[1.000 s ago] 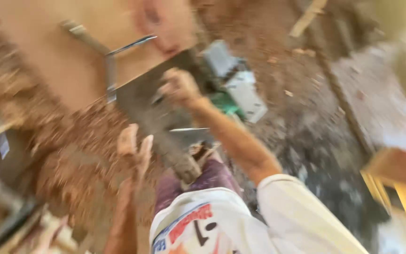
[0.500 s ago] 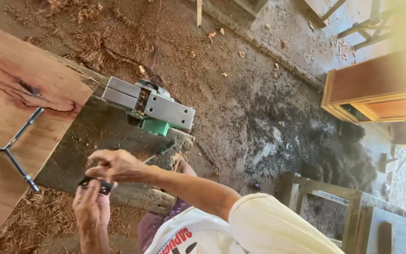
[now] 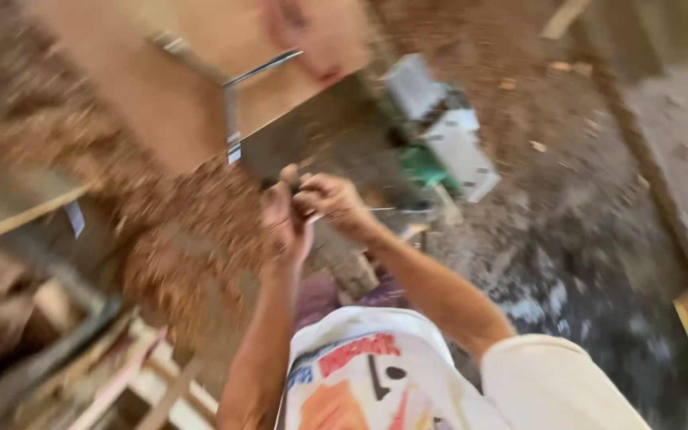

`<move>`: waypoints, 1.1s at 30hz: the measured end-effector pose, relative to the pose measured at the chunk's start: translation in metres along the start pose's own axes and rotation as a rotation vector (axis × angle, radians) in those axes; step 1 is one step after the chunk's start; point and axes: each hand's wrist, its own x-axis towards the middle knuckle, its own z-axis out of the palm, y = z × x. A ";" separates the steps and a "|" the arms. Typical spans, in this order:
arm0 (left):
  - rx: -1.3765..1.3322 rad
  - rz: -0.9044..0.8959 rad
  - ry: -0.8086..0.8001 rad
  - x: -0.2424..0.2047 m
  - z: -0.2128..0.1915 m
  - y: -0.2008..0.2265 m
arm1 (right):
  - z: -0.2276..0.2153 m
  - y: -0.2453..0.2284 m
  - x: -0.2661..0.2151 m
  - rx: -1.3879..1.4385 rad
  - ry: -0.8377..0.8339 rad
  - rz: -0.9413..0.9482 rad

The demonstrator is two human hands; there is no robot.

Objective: The person handles a drill bit and chuck, fitting the bit into the chuck and tightening it with a screwdriver. They then work on a green benchtop woodworking machine, using a T-handle wrench and their hands to loosen, position, and re-tighten metal components on the machine.

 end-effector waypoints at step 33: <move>0.398 -0.174 0.268 -0.035 -0.014 0.054 | 0.030 -0.004 -0.021 -1.363 0.073 -0.826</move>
